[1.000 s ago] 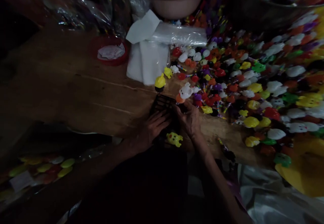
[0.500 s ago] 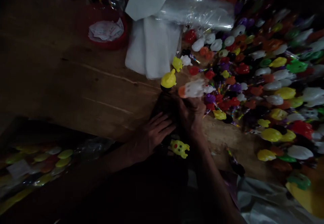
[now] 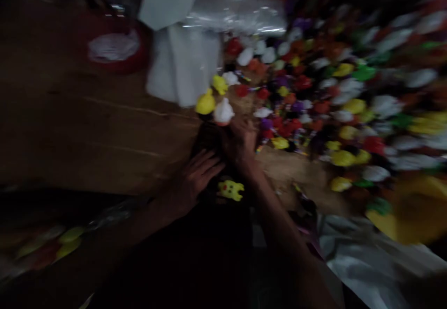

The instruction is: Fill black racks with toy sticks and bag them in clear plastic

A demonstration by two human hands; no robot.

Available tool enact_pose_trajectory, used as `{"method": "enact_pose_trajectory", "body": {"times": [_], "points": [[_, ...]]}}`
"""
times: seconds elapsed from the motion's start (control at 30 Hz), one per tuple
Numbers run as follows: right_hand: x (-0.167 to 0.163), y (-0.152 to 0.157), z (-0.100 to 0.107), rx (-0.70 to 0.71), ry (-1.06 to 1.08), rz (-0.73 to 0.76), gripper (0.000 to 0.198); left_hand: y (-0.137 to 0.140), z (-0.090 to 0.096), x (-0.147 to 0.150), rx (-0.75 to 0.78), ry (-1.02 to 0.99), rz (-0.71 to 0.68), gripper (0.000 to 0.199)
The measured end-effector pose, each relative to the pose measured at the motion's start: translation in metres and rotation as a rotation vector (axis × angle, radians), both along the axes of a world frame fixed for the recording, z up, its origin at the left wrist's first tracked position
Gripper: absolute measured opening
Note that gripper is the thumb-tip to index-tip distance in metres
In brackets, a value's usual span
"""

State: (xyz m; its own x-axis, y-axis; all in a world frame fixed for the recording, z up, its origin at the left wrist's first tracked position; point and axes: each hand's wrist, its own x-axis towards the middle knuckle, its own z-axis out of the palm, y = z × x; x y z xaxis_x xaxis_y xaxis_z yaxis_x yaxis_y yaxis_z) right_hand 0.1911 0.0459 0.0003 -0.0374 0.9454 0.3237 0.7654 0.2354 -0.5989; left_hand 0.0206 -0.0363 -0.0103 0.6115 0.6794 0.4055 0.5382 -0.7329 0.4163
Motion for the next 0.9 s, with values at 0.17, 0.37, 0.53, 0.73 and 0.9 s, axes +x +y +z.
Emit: {"method": "enact_pose_trajectory", "body": {"times": [0.17,0.37,0.53,0.73,0.9], "points": [[0.004,0.001,0.007,-0.069,-0.014,0.135,0.023,0.0,-0.01,0.001,0.035,-0.068,-0.021,0.047],[0.005,0.003,0.002,-0.077,0.003,0.166,0.022,-0.001,-0.011,0.007,0.094,-0.007,0.016,0.048],[0.009,0.0,0.004,-0.08,-0.033,0.213,0.02,-0.001,-0.011,0.006,0.172,-0.031,0.004,0.046],[0.123,-0.003,0.054,0.007,-0.333,-0.237,0.019,0.003,-0.021,0.002,0.104,-0.05,-0.006,0.047],[0.22,0.014,0.073,-0.02,-0.554,-0.705,0.012,0.008,-0.03,0.001,0.045,-0.061,-0.003,0.045]]}}
